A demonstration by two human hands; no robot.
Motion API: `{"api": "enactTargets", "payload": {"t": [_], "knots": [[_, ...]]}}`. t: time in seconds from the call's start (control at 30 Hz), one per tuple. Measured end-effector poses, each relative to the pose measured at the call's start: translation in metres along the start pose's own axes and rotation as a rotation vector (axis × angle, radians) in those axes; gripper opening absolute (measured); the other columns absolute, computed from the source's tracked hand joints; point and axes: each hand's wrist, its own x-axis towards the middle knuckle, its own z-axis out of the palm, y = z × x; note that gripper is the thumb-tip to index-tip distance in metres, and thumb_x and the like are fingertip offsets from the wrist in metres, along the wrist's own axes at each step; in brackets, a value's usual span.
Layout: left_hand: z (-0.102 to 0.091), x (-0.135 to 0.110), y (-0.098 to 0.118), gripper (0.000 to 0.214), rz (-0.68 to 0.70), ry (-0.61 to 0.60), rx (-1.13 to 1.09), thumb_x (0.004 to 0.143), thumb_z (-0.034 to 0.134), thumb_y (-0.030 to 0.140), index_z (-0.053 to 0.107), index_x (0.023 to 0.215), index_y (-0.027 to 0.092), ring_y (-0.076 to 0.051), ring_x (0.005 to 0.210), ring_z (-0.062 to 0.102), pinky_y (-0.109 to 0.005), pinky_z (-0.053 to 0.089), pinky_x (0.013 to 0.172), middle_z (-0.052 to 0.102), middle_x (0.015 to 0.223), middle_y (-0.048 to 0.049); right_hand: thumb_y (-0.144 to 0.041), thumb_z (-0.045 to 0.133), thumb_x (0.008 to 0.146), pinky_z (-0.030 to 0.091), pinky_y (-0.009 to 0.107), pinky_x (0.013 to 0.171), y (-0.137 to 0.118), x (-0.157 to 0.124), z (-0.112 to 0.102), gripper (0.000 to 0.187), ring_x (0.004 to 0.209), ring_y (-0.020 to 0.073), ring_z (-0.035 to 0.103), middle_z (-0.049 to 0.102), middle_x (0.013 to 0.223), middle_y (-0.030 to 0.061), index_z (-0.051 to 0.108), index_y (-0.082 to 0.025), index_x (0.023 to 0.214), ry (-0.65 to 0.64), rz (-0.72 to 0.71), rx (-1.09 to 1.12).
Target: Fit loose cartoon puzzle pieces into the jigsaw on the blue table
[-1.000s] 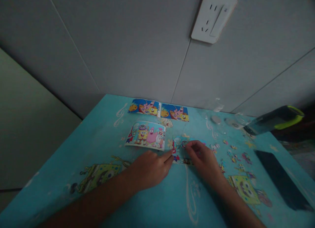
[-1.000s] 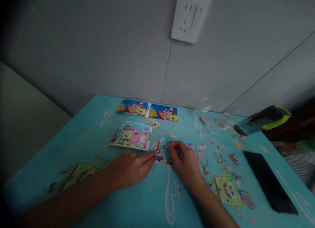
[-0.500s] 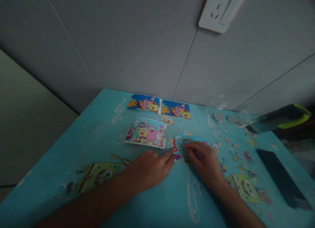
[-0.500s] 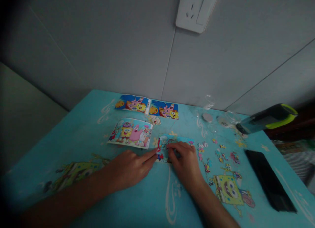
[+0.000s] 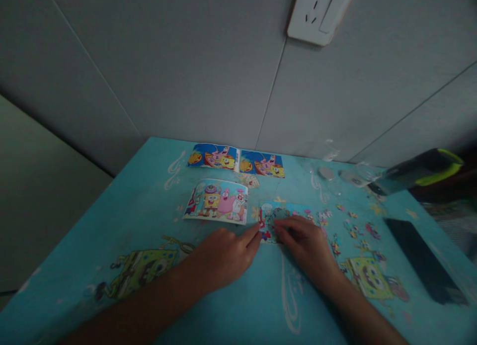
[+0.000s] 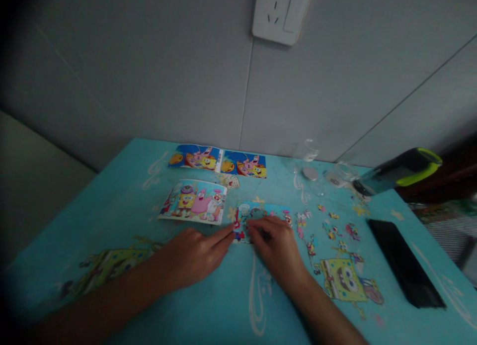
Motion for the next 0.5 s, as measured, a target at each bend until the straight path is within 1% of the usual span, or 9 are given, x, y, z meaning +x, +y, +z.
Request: {"api": "enactTargets", "payload": {"t": [0.13, 0.3, 0.5], "knots": [[0.0008, 0.0006, 0.0005, 0.038, -0.011, -0.003, -0.019, 0.094, 0.051, 0.018, 0.061, 0.13, 0.018, -0.016, 0.051, 0.065, -0.037, 0.049, 0.041, 0.059, 0.143, -0.0092, -0.024, 0.068, 0.092, 0.053, 0.033, 0.077, 0.0036, -0.0001, -0.0027, 0.012, 0.081, 0.0187, 0.069, 0.076, 0.087, 0.0008, 0.079, -0.027, 0.097, -0.074, -0.028, -0.009], [-0.004, -0.0004, -0.0004, 0.039, 0.016, -0.02, 0.0, 0.093, 0.051, 0.018, 0.062, 0.131, 0.018, -0.014, 0.046, 0.061, -0.037, 0.048, 0.038, 0.059, 0.143, -0.009, -0.027, 0.065, 0.095, 0.054, 0.034, 0.082, 0.0081, -0.0045, -0.0067, 0.017, 0.087, 0.0192, 0.07, 0.077, 0.096, 0.0019, 0.078, -0.03, 0.105, -0.129, -0.068, -0.038], [-0.0032, -0.0009, -0.0019, 0.041, 0.025, -0.044, -0.01, 0.094, 0.051, 0.018, 0.06, 0.134, 0.018, -0.014, 0.047, 0.061, -0.036, 0.051, 0.038, 0.057, 0.146, -0.0089, -0.025, 0.064, 0.096, 0.053, 0.038, 0.084, 0.0074, -0.0082, -0.0055, 0.018, 0.088, 0.021, 0.07, 0.077, 0.099, 0.003, 0.076, -0.028, 0.109, -0.076, -0.167, -0.137]]}}
